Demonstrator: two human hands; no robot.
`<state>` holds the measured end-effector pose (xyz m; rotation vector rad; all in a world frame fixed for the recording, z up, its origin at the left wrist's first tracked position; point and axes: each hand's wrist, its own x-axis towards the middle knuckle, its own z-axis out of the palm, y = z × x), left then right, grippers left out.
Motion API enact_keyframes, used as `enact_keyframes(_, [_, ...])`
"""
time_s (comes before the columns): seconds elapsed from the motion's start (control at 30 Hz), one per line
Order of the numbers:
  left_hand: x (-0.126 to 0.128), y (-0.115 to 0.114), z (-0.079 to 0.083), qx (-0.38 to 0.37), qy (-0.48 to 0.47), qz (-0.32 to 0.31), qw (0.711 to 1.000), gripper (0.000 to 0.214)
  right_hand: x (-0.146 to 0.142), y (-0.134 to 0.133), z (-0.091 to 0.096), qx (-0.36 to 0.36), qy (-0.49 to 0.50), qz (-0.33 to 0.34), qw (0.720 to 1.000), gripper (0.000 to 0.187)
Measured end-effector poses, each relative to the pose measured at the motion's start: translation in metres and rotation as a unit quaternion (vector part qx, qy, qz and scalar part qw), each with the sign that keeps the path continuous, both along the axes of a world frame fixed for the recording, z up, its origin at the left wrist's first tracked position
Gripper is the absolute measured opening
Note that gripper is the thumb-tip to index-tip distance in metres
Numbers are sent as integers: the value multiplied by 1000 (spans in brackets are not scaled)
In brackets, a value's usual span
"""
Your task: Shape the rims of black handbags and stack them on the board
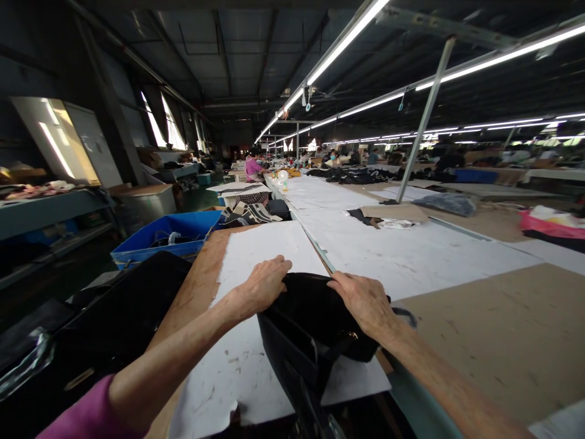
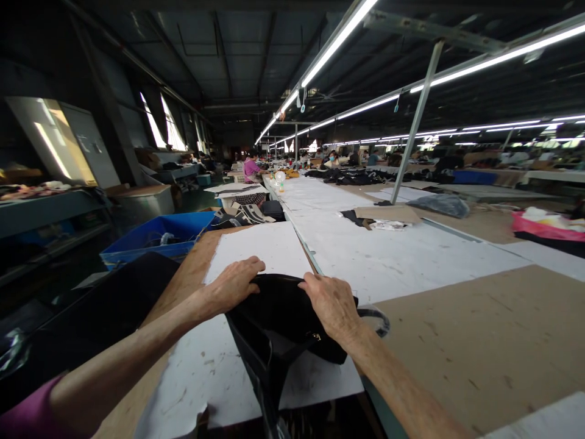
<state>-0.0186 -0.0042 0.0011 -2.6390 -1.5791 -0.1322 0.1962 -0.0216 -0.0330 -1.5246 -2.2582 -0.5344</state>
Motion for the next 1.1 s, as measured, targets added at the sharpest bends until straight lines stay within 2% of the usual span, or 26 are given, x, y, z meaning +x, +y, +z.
enact_keyframes(0.2, [-3,-1,5,-17,-51,-17,998,9,0,2,-2,-3,-4,-16,1000,23])
enact_keyframes(0.3, [0,-3,6,-24,-66,-6,998,10,-5,0,0,0,-22,-18,1000,19])
enact_keyframes(0.53, [4,-3,6,-22,-63,17,998,13,-32,7,6,-5,-49,40,998,8])
enact_keyframes(0.77, [2,0,3,-11,-57,6,998,18,-41,19,4,-10,-57,41,997,21])
enact_keyframes(0.93, [2,1,2,-10,-57,21,998,23,-42,21,5,-16,-54,34,998,26])
enact_keyframes(1.1, [3,1,-1,8,-55,27,998,22,-47,20,10,-15,-51,40,998,17])
